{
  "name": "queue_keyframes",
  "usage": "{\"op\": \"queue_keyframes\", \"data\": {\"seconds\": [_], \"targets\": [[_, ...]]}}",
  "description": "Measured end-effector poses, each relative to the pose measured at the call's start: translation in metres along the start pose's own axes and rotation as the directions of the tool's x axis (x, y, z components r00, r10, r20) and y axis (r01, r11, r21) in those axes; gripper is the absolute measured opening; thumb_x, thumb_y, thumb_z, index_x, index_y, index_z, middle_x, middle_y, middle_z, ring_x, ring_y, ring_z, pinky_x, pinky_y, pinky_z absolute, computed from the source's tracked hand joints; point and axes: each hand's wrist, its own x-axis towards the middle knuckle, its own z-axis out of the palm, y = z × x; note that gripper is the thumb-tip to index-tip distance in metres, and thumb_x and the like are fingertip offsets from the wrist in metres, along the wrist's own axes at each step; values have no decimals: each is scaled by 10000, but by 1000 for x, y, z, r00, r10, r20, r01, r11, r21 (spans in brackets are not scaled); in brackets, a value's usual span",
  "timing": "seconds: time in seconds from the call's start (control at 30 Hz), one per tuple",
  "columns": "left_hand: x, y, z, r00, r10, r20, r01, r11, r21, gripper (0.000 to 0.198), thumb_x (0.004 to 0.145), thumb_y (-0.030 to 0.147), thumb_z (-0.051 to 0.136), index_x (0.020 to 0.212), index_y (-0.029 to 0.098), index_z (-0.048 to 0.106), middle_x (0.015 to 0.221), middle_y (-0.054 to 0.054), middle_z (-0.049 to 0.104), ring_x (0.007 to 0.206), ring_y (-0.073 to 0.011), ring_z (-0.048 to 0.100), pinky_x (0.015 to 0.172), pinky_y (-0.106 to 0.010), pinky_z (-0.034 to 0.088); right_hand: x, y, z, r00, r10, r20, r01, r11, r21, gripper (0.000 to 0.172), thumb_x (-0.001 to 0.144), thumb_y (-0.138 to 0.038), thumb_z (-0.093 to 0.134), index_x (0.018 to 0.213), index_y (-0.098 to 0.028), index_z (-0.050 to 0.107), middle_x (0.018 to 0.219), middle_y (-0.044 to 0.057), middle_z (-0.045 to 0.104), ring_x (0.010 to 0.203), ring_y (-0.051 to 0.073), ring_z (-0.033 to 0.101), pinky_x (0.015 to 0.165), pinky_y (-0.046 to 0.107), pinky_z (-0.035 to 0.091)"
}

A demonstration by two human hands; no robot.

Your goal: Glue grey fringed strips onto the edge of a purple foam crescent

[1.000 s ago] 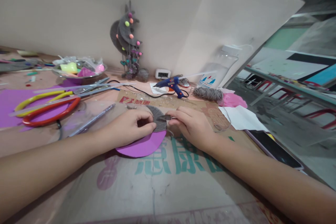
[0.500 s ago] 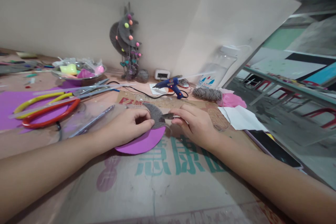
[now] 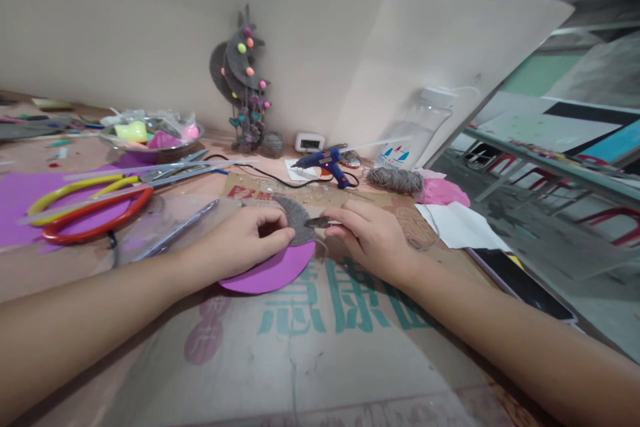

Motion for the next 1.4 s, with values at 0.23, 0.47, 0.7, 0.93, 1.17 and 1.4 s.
{"op": "queue_keyframes", "data": {"seconds": [0.23, 0.47, 0.7, 0.93, 1.17, 1.4], "targets": [[0, 1, 1, 1000, -5, 16, 5, 1000, -14, 228, 818, 290, 482, 615, 184, 481, 584, 55, 468, 556, -105, 426, 532, -236, 297, 2, 1, 0, 997, -55, -58, 55, 998, 2, 264, 932, -349, 473, 974, -153, 644, 762, 37, 609, 703, 147, 535, 641, 254, 388], [0, 2, 0, 1000, -12, 10, 12, 1000, 20, 234, 816, 287, 491, 607, 183, 483, 562, 60, 450, 535, -100, 402, 510, -239, 265, 1, -2, -1, 998, 29, -47, -26, 998, 59, 291, 935, -362, 463, 1037, -155, 641, 764, 38, 603, 688, 142, 538, 614, 249, 380], [0, 4, 1, 1000, 4, 28, -6, 997, 71, 210, 804, 272, 515, 616, 178, 520, 558, 55, 499, 540, -98, 435, 514, -224, 286, 5, -7, -2, 999, -37, -35, 37, 999, 14, 341, 941, -376, 439, 999, -122, 660, 746, 54, 612, 693, 152, 545, 629, 259, 393], [-1, 3, 0, 999, 28, 20, -30, 994, 106, 221, 803, 270, 524, 604, 175, 512, 552, 54, 485, 533, -95, 418, 505, -224, 275, 5, -6, -2, 999, -38, -37, 38, 999, -4, 313, 933, -359, 464, 1006, -125, 658, 759, 50, 610, 701, 155, 541, 636, 260, 390], [0, 4, 0, 999, 45, 26, -47, 993, 111, 222, 806, 261, 521, 602, 174, 512, 564, 52, 490, 547, -96, 428, 513, -222, 283, 6, -6, -2, 999, -45, -30, 45, 999, -9, 308, 940, -354, 451, 992, -133, 659, 750, 45, 611, 692, 147, 535, 630, 257, 383], [0, 1, 1, 998, 45, 34, -48, 997, 68, 211, 805, 264, 517, 613, 176, 508, 576, 51, 496, 558, -98, 444, 528, -219, 306, 5, -6, -2, 999, -38, -14, 38, 999, -16, 310, 936, -363, 460, 996, -136, 662, 750, 42, 608, 700, 149, 543, 636, 258, 386]]}}
